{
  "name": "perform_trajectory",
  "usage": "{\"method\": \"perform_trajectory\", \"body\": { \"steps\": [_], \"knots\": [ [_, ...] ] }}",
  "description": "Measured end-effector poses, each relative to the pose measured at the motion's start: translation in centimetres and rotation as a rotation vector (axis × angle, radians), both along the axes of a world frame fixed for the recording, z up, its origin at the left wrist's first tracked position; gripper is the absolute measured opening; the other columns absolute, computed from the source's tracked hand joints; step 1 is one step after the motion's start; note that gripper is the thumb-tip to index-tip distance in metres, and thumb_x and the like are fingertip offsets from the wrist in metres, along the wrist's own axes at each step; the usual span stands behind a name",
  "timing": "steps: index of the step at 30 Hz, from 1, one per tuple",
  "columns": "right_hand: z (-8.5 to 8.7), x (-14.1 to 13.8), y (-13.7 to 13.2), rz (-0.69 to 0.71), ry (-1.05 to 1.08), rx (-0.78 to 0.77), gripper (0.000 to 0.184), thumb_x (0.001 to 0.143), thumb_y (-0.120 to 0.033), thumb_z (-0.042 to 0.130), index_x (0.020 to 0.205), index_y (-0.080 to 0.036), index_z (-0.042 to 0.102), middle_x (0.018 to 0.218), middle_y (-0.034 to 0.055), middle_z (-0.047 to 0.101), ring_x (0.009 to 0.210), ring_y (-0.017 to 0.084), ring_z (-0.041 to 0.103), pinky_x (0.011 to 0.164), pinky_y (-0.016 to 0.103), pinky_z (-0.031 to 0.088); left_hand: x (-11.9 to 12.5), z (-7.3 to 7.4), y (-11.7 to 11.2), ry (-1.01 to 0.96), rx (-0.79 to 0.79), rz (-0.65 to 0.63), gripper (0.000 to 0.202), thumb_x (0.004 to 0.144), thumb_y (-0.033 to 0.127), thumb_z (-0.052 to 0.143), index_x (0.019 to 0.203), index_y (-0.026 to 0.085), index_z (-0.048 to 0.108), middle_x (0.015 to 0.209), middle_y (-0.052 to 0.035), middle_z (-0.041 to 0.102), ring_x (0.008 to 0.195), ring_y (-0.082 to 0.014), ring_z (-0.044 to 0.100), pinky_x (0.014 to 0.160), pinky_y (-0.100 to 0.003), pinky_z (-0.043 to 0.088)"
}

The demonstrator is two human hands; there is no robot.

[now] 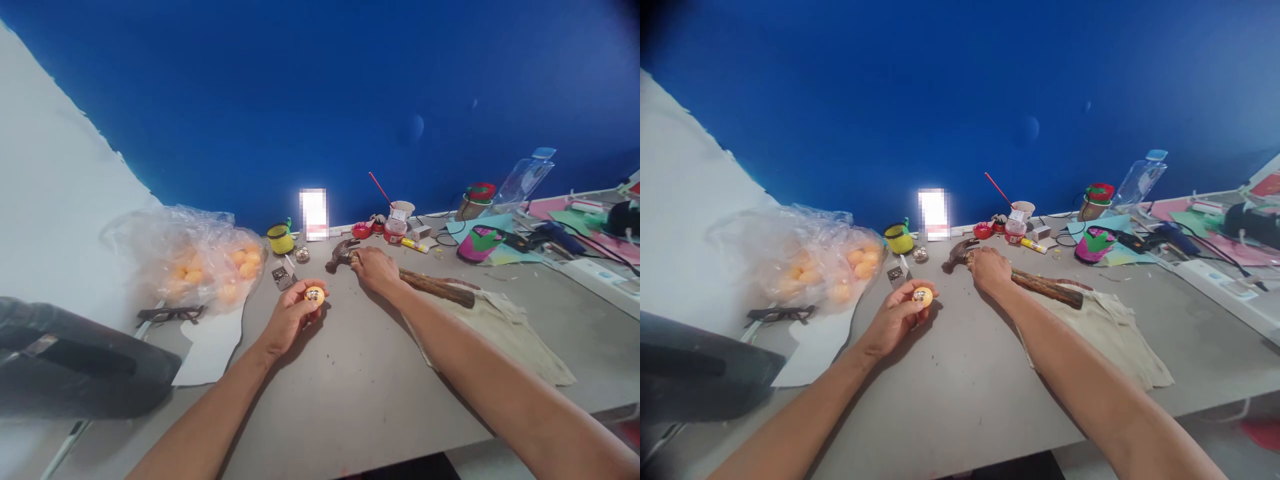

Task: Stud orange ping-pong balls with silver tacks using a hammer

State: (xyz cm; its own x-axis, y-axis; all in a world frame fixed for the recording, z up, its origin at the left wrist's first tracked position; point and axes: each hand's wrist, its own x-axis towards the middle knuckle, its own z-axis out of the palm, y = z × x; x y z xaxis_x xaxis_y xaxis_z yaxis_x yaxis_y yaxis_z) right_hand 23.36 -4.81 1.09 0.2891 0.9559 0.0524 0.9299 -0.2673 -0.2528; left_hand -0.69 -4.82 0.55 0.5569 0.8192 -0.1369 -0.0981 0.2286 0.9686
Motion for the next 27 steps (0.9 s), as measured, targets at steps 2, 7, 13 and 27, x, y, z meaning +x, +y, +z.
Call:
{"method": "perform_trajectory", "body": {
  "steps": [2,7,13,27],
  "knots": [
    [-0.1,0.0,0.0,-0.005,0.002,-0.01,0.03,0.1,-0.034,0.051,0.122,-0.021,0.068,0.127,0.0135,0.068,0.12,0.028,0.06,0.092,0.037,0.046,0.0,0.0,0.0,0.004,0.007,-0.003,0.04,0.07,0.023,0.074,0.11,0.019,0.072,0.104,-0.0061,0.072,0.063,-0.0075,0.056,0.058,-0.021,0.042],
    [-0.2,0.0,0.1,-0.002,-0.002,0.003,0.03,0.1,-0.034,0.052,0.122,-0.022,0.068,0.126,0.0126,0.069,0.119,0.028,0.06,0.091,0.037,0.047,-0.1,0.0,0.0,0.021,0.013,-0.001,0.039,0.071,0.023,0.074,0.109,0.02,0.072,0.104,-0.0051,0.071,0.064,-0.0075,0.057,0.059,-0.021,0.043],
    [0.0,-0.1,0.0,-0.001,0.0,-0.006,0.03,0.1,-0.035,0.052,0.122,-0.022,0.068,0.127,0.0124,0.067,0.12,0.028,0.06,0.091,0.038,0.047,0.0,0.1,0.0,-0.008,0.012,-0.006,0.039,0.071,0.025,0.076,0.11,0.019,0.071,0.104,-0.0055,0.071,0.065,-0.0077,0.056,0.057,-0.02,0.041],
    [-0.1,0.0,0.1,-0.003,-0.004,-0.02,0.03,0.1,-0.034,0.052,0.122,-0.02,0.067,0.129,0.0154,0.066,0.121,0.029,0.059,0.092,0.038,0.048,0.3,0.8,-0.8,0.186,0.25,0.029,0.032,0.08,0.036,0.072,0.106,0.019,0.074,0.093,-0.005,0.071,0.059,-0.0102,0.049,0.054,-0.023,0.039]
  ]
}}
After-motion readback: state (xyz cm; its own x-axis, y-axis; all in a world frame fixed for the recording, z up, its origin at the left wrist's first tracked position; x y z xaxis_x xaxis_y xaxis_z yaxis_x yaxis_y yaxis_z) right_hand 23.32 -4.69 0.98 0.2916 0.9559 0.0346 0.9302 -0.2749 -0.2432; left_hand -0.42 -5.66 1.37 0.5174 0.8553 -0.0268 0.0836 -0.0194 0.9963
